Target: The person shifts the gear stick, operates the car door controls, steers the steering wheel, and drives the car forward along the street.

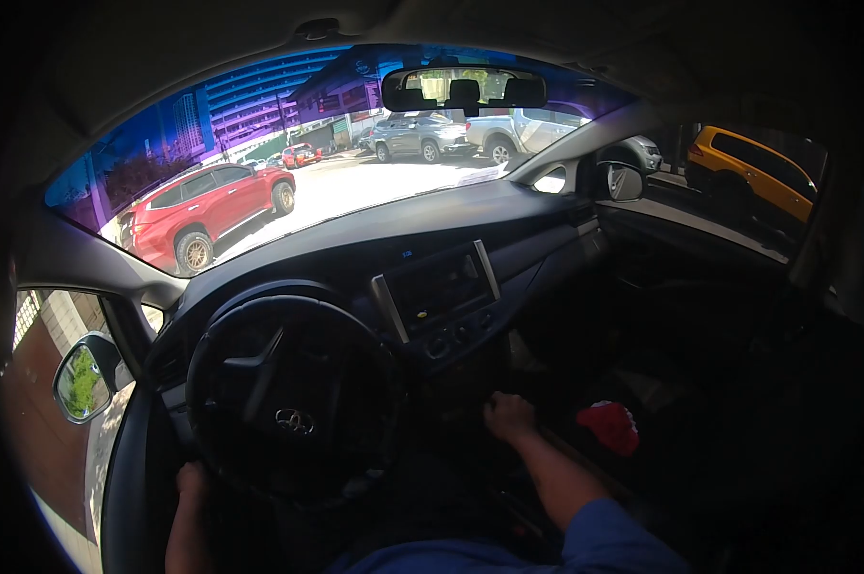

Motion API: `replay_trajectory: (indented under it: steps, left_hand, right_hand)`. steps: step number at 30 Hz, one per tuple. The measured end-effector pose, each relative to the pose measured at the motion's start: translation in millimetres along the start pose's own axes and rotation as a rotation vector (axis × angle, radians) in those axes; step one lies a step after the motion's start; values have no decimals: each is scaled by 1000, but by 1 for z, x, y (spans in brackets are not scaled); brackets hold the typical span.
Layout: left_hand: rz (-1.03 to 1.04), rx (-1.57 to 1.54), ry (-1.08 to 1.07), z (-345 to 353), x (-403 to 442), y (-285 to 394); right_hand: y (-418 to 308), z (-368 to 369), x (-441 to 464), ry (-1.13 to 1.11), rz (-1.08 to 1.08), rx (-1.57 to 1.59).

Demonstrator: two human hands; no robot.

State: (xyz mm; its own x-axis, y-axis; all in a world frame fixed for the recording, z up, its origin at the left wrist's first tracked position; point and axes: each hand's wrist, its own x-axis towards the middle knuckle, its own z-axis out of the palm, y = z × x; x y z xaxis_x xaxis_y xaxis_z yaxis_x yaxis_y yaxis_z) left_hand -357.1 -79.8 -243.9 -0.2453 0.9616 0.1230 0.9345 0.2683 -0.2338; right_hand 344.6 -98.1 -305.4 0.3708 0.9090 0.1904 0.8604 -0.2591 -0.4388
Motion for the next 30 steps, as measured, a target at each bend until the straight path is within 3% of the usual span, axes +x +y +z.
replay_trajectory:
  steps: [20,30]
  left_hand:
    - [-23,-65,89,6,-3,1]
    - [-37,-47,-4,-14,-11,12]
  right_hand:
    - [2,5,4,21,-10,-24]
    - [3,7,3,6,-11,-31]
